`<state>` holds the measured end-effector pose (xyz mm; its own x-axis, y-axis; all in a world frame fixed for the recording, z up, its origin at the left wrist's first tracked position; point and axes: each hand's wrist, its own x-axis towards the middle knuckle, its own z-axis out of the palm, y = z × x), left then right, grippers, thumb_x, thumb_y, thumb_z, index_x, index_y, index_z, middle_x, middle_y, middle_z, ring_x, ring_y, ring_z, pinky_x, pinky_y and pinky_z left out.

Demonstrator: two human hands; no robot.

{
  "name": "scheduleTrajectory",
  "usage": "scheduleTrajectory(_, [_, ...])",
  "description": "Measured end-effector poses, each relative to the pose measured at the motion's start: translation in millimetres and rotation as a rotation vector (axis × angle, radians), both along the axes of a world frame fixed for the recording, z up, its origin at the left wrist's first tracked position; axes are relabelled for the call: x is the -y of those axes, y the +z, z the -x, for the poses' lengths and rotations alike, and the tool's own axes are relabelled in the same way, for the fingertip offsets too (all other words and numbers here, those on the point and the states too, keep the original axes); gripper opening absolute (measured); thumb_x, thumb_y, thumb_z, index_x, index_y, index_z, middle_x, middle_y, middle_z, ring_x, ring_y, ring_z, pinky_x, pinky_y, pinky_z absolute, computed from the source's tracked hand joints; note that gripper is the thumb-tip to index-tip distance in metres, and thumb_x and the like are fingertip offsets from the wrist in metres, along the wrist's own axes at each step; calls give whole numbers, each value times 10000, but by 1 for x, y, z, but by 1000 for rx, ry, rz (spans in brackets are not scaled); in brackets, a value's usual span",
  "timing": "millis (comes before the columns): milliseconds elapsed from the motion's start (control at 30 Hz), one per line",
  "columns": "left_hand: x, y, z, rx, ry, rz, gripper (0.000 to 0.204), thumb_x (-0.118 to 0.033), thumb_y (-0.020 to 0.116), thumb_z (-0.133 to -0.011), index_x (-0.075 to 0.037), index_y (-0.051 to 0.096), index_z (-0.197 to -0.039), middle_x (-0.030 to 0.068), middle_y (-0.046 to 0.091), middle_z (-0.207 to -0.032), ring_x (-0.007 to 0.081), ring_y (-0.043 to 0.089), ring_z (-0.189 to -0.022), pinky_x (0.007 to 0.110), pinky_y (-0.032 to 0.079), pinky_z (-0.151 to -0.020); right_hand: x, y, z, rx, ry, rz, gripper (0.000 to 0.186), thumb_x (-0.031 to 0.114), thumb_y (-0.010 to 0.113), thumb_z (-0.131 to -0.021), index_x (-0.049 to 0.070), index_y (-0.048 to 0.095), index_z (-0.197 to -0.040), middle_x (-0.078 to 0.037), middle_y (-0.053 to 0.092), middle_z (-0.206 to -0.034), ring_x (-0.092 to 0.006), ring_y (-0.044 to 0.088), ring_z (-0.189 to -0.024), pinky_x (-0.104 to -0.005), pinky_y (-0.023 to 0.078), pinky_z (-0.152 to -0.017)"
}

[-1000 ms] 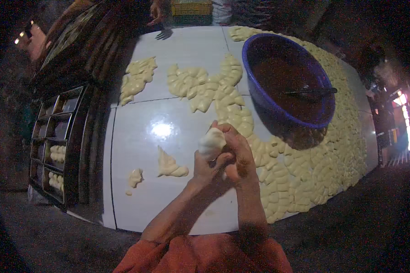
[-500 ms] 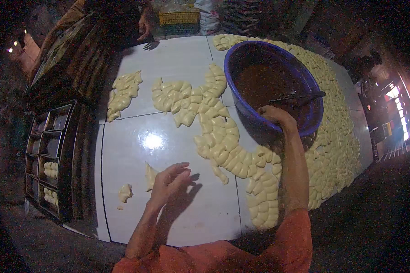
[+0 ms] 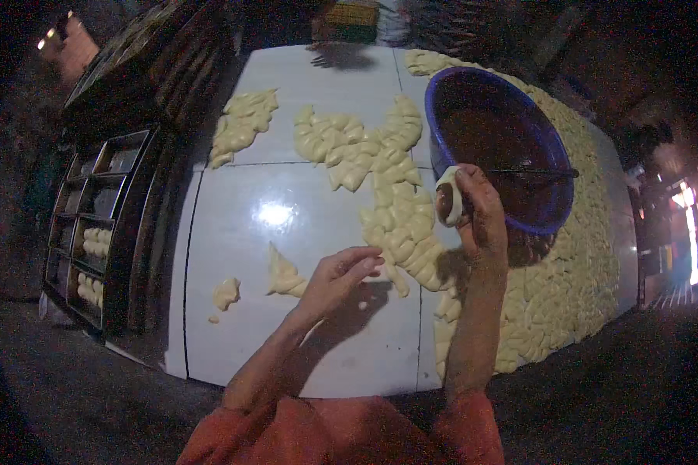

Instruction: The person fills small pieces of dough with a dark filling from a bowl, rolls them into shapes, and places them into metal baking tins.

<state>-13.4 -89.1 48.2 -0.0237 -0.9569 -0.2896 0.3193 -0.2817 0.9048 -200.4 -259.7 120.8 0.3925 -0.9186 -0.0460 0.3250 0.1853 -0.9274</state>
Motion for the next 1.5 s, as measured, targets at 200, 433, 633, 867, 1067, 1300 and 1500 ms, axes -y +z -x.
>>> scheduleTrajectory(200, [-21, -4, -12, -529, 253, -35, 373, -313, 534, -1053, -36, 601, -1293, 79, 678, -1153, 175, 640, -1061, 292, 527, -869, -101, -53, -74, 142, 139, -261, 221, 169, 594, -1000, 48, 542, -1178, -63, 659, -1049, -167, 680, -863, -277, 583, -675])
scheduleTrajectory(433, [-75, -20, -66, -481, 630, -62, 268, -167, 668, -980, 21, 667, -1172, 40, 705, -939, 87, 643, -781, 221, 536, -698, -178, -69, -132, -355, 151, 368, 457, 110, 670, -930, 7, 539, -1355, -108, 590, -1259, -205, 626, -1077, -337, 551, -864])
scheduleTrajectory(633, [-94, -20, -84, -76, 644, 52, 365, -182, 697, -965, 35, 666, -1256, 61, 725, -1017, 65, 641, -865, 204, 526, -739, -208, -91, -162, -655, 7, 726, 287, 57, 614, -965, -44, 645, -1232, -149, 556, -1292, -234, 618, -1070, -326, 545, -833])
scheduleTrajectory(867, [-101, -13, -115, -153, 514, -50, 296, -221, 707, -957, 35, 718, -1105, 25, 694, -837, 70, 610, -686, 194, 483, -600, -215, -69, -172, -241, 202, -180, 290, 89, 694, -926, -7, 672, -1198, -41, 671, -967, -115, 600, -788, -263, 505, -665])
scheduleTrajectory(1067, [-111, -11, -132, -59, 380, -70, 307, -194, 710, -938, 22, 698, -1155, 70, 705, -911, 133, 674, -770, 276, 564, -675, -215, -95, -157, -366, 289, 268, 289, 83, 683, -937, 28, 676, -1220, -109, 644, -1152, -142, 615, -921, -282, 528, -791])
scheduleTrajectory(1300, [-127, -13, -110, -7, 449, 44, 258, -82, 606, -977, 35, 679, -1195, 94, 711, -1036, 130, 681, -891, 268, 576, -723, -241, -114, -190, -191, -175, 269, 177, 112, 653, -968, 25, 618, -1119, -123, 590, -1169, -199, 593, -1049, -354, 515, -896])
scheduleTrajectory(1500, [-143, -9, -104, 228, 318, 40, 277, -118, 597, -996, 25, 666, -1223, 91, 713, -1040, 127, 671, -878, 278, 544, -829, -233, -131, -177, -439, -151, 437, 275, 260, 696, -965, 7, 645, -871, -69, 631, -769, -135, 565, -698, -309, 468, -615])
